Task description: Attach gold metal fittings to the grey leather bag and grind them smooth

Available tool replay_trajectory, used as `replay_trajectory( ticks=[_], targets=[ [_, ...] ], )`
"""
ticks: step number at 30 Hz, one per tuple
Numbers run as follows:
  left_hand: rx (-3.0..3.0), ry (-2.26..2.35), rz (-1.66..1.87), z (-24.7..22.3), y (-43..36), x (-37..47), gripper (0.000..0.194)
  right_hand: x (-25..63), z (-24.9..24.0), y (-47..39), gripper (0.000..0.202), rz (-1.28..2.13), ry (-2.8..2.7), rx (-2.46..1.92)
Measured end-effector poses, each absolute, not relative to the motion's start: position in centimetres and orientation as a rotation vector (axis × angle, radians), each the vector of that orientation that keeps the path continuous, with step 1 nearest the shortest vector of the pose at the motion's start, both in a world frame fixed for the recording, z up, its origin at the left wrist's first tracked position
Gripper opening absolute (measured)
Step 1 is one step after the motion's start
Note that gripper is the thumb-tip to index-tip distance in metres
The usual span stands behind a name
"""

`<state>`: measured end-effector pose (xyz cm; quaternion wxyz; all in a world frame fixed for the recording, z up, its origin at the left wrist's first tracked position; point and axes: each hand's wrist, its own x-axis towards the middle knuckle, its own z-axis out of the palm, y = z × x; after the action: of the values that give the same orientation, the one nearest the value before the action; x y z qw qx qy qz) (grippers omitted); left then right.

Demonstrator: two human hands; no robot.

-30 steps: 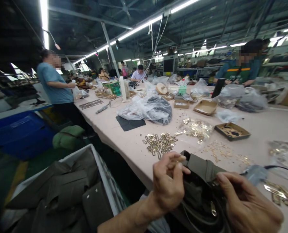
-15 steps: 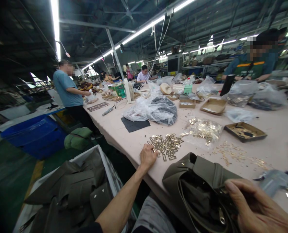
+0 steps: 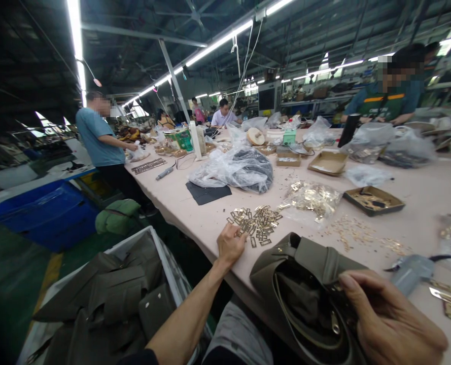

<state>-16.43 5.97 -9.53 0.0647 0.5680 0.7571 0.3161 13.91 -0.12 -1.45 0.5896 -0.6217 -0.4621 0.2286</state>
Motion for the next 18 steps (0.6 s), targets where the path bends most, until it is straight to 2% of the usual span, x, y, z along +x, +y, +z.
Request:
replay_trajectory(
  ticks=[7,12,18],
  targets=[
    [1.868,2.193,0.641,-9.2,5.8,-13.8,0.034,14.3,-1.9,0.0,0.040,0.497,-1.118,-1.366],
    [1.869,2.172,0.574,-8.1,6.4,-14.1,0.022,14.6,-2.6,0.6,0.037,0.661,-1.143,-1.214],
    [1.874,2.174,0.468,-8.0,8.1,-14.6,0.024,13.8,-1.7,0.6,0.036,0.723,-1.144,-1.076]
  ],
)
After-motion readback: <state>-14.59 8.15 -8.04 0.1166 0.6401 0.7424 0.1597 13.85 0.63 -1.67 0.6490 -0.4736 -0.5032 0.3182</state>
